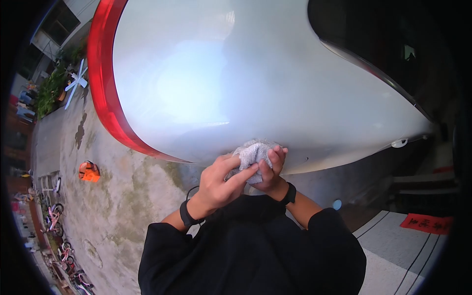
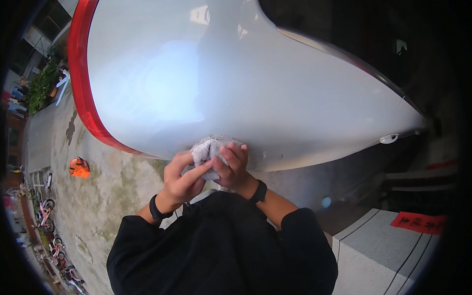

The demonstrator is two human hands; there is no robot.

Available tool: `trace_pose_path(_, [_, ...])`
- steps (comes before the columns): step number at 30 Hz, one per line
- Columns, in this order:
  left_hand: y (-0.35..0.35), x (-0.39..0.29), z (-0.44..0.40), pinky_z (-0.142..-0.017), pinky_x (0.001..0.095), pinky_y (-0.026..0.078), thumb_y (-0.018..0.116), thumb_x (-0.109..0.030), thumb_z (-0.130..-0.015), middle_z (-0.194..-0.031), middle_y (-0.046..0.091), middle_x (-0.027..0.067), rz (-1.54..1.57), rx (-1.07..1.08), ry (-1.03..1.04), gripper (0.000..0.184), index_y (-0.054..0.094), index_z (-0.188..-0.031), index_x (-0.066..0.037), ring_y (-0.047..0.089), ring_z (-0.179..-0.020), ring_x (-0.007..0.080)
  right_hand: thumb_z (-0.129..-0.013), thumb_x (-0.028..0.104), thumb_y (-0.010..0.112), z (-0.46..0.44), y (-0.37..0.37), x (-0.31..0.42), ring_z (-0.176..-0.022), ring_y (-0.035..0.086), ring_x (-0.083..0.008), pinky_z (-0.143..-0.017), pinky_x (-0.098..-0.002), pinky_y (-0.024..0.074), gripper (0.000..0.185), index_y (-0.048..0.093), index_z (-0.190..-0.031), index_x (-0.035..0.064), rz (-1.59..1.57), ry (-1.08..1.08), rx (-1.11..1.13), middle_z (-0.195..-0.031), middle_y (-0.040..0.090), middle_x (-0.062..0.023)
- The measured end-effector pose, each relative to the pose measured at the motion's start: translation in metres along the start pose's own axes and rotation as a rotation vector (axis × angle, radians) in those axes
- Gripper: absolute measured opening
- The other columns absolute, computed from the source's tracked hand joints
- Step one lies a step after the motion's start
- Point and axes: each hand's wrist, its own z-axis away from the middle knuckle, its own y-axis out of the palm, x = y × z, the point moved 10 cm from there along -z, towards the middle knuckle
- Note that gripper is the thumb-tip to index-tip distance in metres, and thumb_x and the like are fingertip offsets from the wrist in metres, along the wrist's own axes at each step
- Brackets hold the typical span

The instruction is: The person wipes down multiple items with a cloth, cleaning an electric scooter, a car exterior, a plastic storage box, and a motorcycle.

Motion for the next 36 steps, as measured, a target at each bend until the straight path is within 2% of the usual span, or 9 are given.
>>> trace_pose_path(2, [-0.040,0.013,0.006,-0.074,0.0362,0.057,0.074,0.008,-0.066,-0.111,0.064,0.0154,-0.072,-0.149,-0.021,0.053,0.070,-0.116,-0.010,0.067,-0.093,0.0330,-0.095,0.024,0.067,-0.049,0.023,0.025,-0.136,0.048,-0.0276,-0.123,-0.0474,0.0213,0.037,0.059,-0.131,0.0166,-0.102,0.019,0.012,-0.140,0.056,-0.0068])
trace_pose_path(5, [-0.075,0.042,0.028,-0.090,0.0406,0.054,0.074,0.007,-0.074,-0.119,0.061,0.0223,-0.149,-0.230,-0.181,0.056,0.059,-0.126,-0.006,0.065,-0.105,0.0361,-0.100,0.018,0.055,-0.083,0.062,0.056,-0.138,0.048,-0.0196,-0.124,-0.0427,0.0211,0.038,0.056,-0.138,0.0205,-0.073,0.021,0.092,-0.145,0.054,-0.0002])
trace_pose_path(9, [-0.076,0.065,0.066,-0.087,0.0449,0.053,0.077,0.002,-0.077,-0.119,0.060,0.0196,-0.160,-0.285,-0.201,0.054,0.054,-0.126,-0.008,0.064,-0.100,0.0361,-0.100,0.022,0.054,-0.057,0.083,0.076,-0.143,0.041,-0.0158,-0.126,-0.0416,0.0169,0.040,0.054,-0.140,0.0243,-0.025,-0.096,0.160,-0.150,0.049,0.0056])
trace_pose_path(13, [-0.058,0.077,0.101,-0.080,0.0415,0.054,0.081,0.000,-0.073,-0.114,0.058,0.0141,-0.087,-0.255,-0.257,0.056,0.055,-0.121,-0.015,0.064,-0.095,0.0334,-0.101,0.025,0.051,-0.014,0.090,0.078,-0.147,0.032,-0.0136,-0.127,-0.0393,0.0121,0.039,0.054,-0.140,0.0284,0.008,-0.117,0.223,-0.154,0.042,0.0088])
trace_pose_path(16, [-0.034,0.081,0.131,-0.080,0.0408,0.054,0.081,0.001,-0.072,-0.115,0.058,0.0137,-0.031,-0.251,-0.244,0.057,0.055,-0.120,-0.016,0.064,-0.096,0.0343,-0.100,0.025,0.053,0.023,0.089,0.072,-0.146,0.033,-0.0129,-0.127,-0.0390,0.0129,0.038,0.056,-0.137,0.0293,-0.030,-0.147,0.290,-0.152,0.044,0.0095])
trace_pose_path(21, [0.025,0.077,0.170,-0.081,0.0414,0.054,0.081,0.001,-0.073,-0.117,0.057,0.0192,0.015,-0.189,-0.282,0.059,0.051,-0.122,-0.011,0.064,-0.100,0.0355,-0.094,0.014,0.063,0.074,0.067,0.043,-0.133,0.050,-0.0121,-0.124,-0.0360,0.0257,0.039,0.063,-0.129,0.0298,-0.117,-0.098,0.352,-0.143,0.054,0.0100])
trace_pose_path(23, [0.039,0.074,0.175,-0.088,0.0417,0.051,0.081,0.003,-0.073,-0.118,0.056,0.0190,0.068,-0.162,-0.319,0.062,0.051,-0.125,-0.012,0.061,-0.104,0.0354,-0.093,0.015,0.064,0.073,0.056,0.035,-0.131,0.052,-0.0139,-0.124,-0.0393,0.0250,0.038,0.065,-0.128,0.0305,-0.097,-0.084,0.412,-0.139,0.056,0.0084])
trace_pose_path(34, [0.117,-0.018,0.046,-0.097,0.0445,0.052,0.075,0.011,-0.074,-0.131,0.053,0.0220,0.158,-0.048,-0.093,0.071,0.051,-0.138,-0.009,0.060,-0.118,0.0396,-0.093,0.021,0.066,-0.006,-0.080,-0.061,-0.130,0.054,-0.0153,-0.124,-0.0457,0.0242,0.039,0.064,-0.131,0.0313,0.159,-0.109,0.298,-0.140,0.058,0.0069])
trace_pose_path(36, [0.141,-0.034,0.026,-0.094,0.0425,0.053,0.069,0.017,-0.071,-0.133,0.053,0.0226,0.212,-0.064,-0.097,0.069,0.058,-0.135,-0.007,0.061,-0.117,0.0382,-0.092,0.022,0.067,-0.011,-0.106,-0.083,-0.130,0.054,-0.0156,-0.125,-0.0456,0.0234,0.040,0.064,-0.131,0.0314,0.222,-0.102,0.318,-0.139,0.058,0.0073])
